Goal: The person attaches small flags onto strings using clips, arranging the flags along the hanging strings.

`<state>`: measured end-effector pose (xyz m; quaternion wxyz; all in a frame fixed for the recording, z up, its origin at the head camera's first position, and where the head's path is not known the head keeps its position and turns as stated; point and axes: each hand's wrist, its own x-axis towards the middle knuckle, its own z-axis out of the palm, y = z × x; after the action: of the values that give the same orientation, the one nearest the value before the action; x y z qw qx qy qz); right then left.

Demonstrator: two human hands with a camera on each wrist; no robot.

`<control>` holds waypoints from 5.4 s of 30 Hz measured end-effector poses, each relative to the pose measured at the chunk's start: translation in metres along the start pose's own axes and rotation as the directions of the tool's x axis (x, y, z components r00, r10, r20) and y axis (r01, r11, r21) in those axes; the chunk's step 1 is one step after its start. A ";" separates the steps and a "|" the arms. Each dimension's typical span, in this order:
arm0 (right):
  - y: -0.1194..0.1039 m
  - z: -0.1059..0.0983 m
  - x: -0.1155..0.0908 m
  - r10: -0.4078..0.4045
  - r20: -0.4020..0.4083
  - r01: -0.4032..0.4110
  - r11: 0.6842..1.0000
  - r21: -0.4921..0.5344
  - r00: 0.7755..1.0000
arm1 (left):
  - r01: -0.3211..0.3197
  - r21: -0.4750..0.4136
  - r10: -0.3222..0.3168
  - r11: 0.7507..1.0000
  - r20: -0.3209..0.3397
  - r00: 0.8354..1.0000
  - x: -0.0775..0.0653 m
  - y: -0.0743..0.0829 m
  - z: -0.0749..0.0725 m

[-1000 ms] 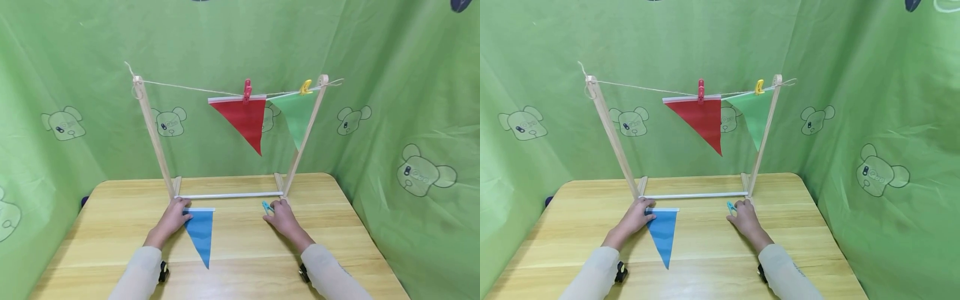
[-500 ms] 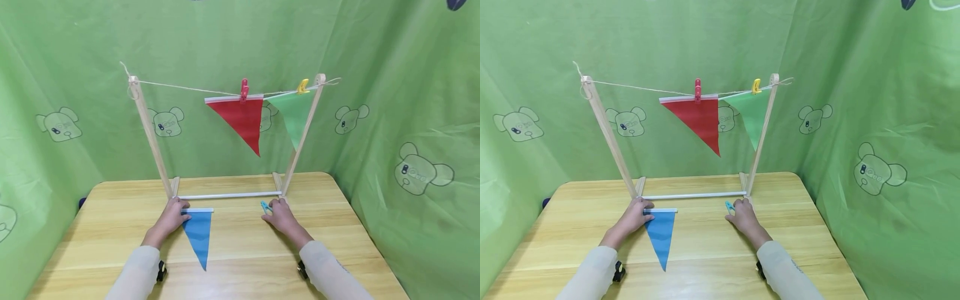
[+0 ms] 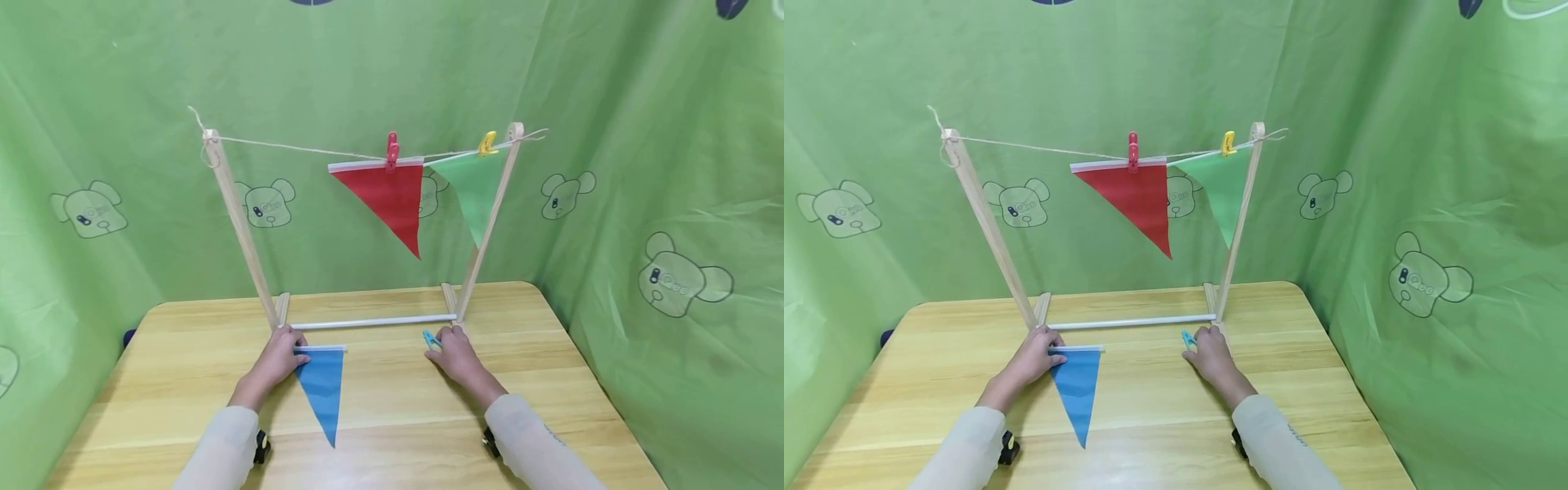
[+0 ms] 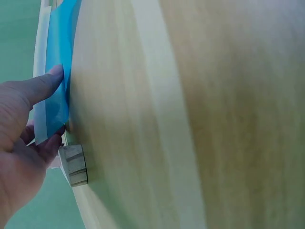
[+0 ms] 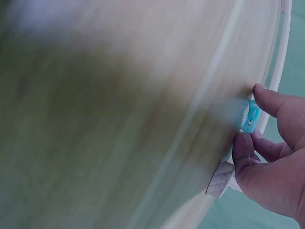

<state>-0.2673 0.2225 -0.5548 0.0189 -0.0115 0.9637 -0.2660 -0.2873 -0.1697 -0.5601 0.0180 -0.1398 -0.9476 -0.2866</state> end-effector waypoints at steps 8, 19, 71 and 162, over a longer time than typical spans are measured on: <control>0.001 0.002 0.001 -0.008 -0.007 0.008 1.000 -0.003 1.000 | -0.034 0.007 0.034 0.999 -0.028 0.999 -0.002 0.000 0.001; 0.005 0.003 0.001 -0.015 -0.030 0.014 1.000 -0.012 0.999 | -0.041 -0.040 0.039 0.998 -0.068 0.997 -0.004 0.000 0.003; 0.001 -0.020 -0.012 -0.133 -0.113 0.158 0.952 0.261 0.985 | -0.022 -0.428 -0.047 0.903 -0.149 0.988 -0.017 0.016 -0.006; -0.113 -0.126 -0.013 -0.365 -0.383 0.492 0.811 0.316 0.849 | -0.216 -0.580 -0.006 0.786 -0.357 0.934 0.007 0.099 -0.120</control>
<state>-0.2585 0.1906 -0.3881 -0.1888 -0.1858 0.8507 -0.4540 -0.2723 -0.1552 -0.4060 0.1512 -0.1398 -0.7770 -0.5949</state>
